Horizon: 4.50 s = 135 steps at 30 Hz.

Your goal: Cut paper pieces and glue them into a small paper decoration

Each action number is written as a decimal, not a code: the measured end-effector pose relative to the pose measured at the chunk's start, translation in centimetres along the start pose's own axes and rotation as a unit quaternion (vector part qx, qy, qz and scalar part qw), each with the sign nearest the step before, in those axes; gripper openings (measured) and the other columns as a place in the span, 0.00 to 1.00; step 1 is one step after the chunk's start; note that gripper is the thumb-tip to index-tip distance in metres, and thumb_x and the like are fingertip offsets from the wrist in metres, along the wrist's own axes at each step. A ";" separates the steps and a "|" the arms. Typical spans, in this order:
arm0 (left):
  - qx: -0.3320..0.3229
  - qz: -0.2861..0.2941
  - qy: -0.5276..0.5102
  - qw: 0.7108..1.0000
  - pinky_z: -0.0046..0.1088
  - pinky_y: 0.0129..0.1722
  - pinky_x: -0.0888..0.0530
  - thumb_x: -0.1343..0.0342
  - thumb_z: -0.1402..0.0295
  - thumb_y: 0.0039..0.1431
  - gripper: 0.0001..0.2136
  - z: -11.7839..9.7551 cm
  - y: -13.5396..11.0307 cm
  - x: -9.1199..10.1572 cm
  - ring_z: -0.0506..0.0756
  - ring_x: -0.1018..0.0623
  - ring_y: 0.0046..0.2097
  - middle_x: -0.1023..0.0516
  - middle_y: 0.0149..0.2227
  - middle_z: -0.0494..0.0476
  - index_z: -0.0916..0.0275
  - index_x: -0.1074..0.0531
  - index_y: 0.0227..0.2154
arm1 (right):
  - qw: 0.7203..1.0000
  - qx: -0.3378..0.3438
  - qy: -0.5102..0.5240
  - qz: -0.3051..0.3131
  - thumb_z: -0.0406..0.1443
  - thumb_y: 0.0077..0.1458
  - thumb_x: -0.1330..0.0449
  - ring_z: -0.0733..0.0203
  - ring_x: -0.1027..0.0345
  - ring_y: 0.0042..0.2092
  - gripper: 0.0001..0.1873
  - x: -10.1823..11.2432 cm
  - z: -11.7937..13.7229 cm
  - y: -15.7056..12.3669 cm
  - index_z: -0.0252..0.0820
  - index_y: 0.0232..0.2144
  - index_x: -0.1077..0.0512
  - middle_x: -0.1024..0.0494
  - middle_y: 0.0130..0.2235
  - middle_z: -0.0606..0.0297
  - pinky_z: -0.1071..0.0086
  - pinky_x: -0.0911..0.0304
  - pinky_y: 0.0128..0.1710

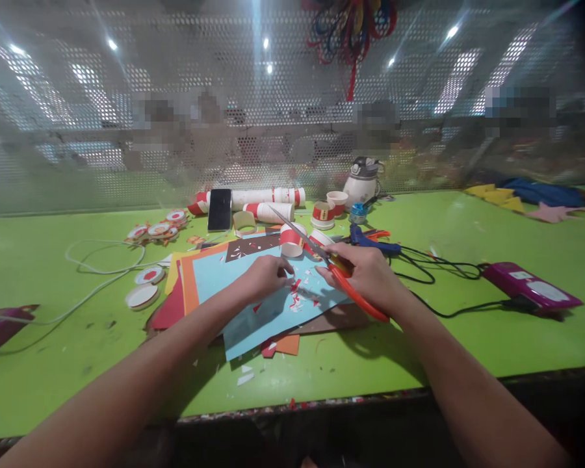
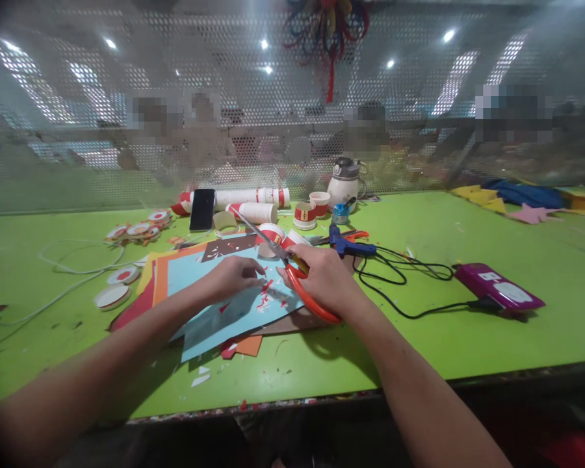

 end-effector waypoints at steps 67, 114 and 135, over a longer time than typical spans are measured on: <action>-0.033 -0.163 -0.482 0.860 0.32 0.39 0.33 0.42 0.68 0.47 0.10 -0.9 -7.9 3.6 0.54 0.26 0.35 0.23 0.32 0.60 0.66 0.25 0.33 | 0.921 -0.085 0.361 -0.122 0.33 0.49 0.44 0.67 0.36 0.26 0.05 -4.5 7.8 2.9 0.38 0.32 0.32 0.31 0.26 0.69 0.73 0.38 0.27; -0.022 -0.103 -0.526 0.844 0.27 0.23 0.36 0.34 0.68 0.32 0.11 0.8 -6.7 1.7 0.50 0.31 0.20 0.27 0.17 0.54 0.65 0.31 0.17 | 0.980 0.102 0.170 -0.005 0.27 0.46 0.44 0.58 0.31 0.34 0.14 -5.8 7.3 2.2 0.42 0.38 0.30 0.25 0.35 0.61 0.66 0.34 0.35; -0.022 -0.324 -0.563 0.760 0.23 0.31 0.32 0.36 0.63 0.41 0.10 2.7 -7.2 8.9 0.49 0.28 0.29 0.25 0.26 0.56 0.66 0.25 0.24 | 0.945 -0.115 0.306 0.028 0.47 0.52 0.47 0.61 0.32 0.26 0.17 -5.2 7.2 2.4 0.38 0.34 0.34 0.30 0.26 0.65 0.69 0.37 0.24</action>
Point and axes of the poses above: each hand's wrist, its own y-axis towards the middle knuckle, its own x-axis out of the back of the hand, z = x × y, the point moved 2 cm from there along y, towards the middle knuckle
